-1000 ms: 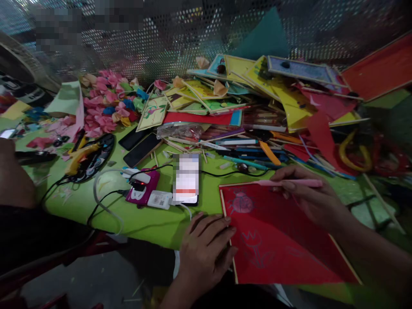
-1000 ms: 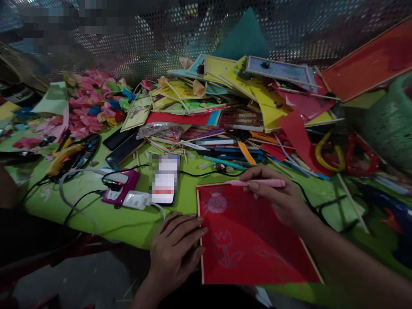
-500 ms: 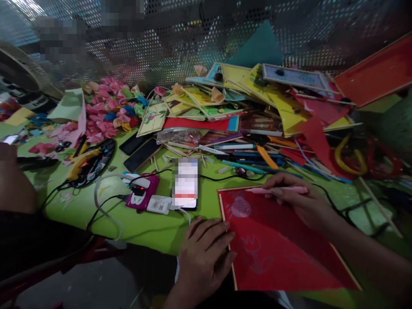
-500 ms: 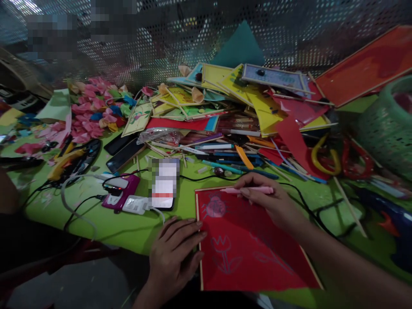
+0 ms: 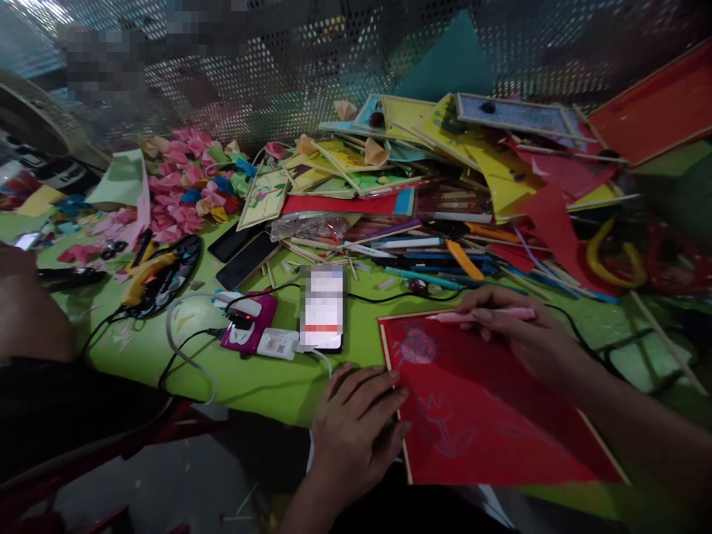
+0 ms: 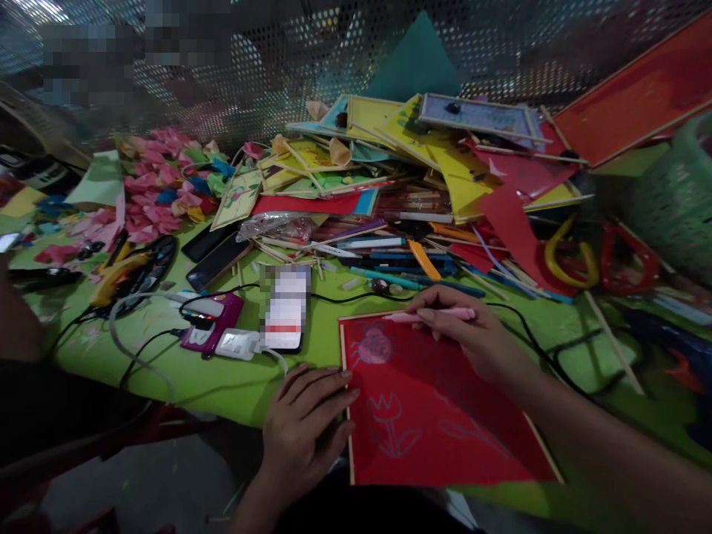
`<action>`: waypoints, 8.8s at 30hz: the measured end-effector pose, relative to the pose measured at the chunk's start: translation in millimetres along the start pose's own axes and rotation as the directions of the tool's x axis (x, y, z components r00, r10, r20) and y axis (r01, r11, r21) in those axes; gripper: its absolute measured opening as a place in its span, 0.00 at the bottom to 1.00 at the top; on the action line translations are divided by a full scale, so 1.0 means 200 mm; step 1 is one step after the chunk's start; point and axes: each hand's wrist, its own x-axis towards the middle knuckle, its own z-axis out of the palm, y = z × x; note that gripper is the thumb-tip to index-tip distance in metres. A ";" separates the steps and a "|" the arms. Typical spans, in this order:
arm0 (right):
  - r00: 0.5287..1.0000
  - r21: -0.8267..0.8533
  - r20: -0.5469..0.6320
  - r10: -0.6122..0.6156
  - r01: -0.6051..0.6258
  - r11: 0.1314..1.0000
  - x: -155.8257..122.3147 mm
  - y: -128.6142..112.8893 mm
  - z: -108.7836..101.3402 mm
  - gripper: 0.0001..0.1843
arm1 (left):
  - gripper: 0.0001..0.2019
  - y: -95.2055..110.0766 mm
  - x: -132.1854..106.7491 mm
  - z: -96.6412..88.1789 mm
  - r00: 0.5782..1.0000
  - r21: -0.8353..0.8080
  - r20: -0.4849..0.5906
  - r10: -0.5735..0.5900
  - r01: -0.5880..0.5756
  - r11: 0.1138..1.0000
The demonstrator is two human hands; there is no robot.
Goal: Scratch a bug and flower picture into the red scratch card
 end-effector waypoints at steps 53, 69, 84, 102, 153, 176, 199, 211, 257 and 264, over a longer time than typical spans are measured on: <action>0.969 0.205 -0.235 -0.080 0.130 0.970 0.14 -0.10 -0.06 0.12 | 0.12 -0.02 -0.01 0.02 0.999 0.120 -0.036 -0.006 0.010 0.993; 0.998 0.187 -0.061 0.018 -0.006 0.982 0.06 -0.04 0.02 0.12 | 0.11 0.00 0.02 0.01 0.999 0.121 -0.044 0.013 -0.008 0.993; 0.996 0.196 -0.085 0.039 -0.022 0.980 0.07 -0.05 0.01 0.13 | 0.11 -0.01 0.00 0.01 0.999 0.109 -0.041 0.004 0.000 0.994; 0.995 0.208 -0.078 0.060 -0.043 0.977 0.07 -0.05 0.01 0.15 | 0.14 -0.05 -0.04 0.01 0.999 0.123 0.010 0.035 -0.036 0.992; 0.987 0.228 -0.124 0.104 -0.073 0.971 0.06 -0.09 0.02 0.17 | 0.11 -0.01 -0.01 0.02 0.999 0.096 -0.050 0.005 0.000 0.995; 0.989 0.241 -0.121 0.084 -0.053 0.969 0.06 -0.07 0.00 0.13 | 0.11 -0.02 0.00 0.02 0.998 0.092 -0.069 0.013 -0.006 0.996; 0.974 0.329 -0.196 0.111 -0.041 0.943 0.07 -0.06 -0.02 0.08 | 0.13 -0.01 -0.01 0.03 0.994 0.073 -0.106 -0.038 0.046 0.996; 0.975 0.327 -0.189 0.121 -0.054 0.943 0.07 -0.04 -0.02 0.15 | 0.12 -0.01 -0.01 0.04 0.991 0.047 -0.123 -0.051 0.057 0.997; 0.968 0.273 -0.244 0.054 0.015 0.962 0.08 -0.12 -0.01 0.12 | 0.11 -0.01 -0.02 0.05 0.987 0.061 -0.144 -0.072 0.081 0.995; 0.987 0.150 -0.156 0.035 -0.011 0.989 0.01 -0.20 -0.04 0.13 | 0.11 -0.01 -0.01 0.05 0.984 0.081 -0.171 -0.055 0.070 0.994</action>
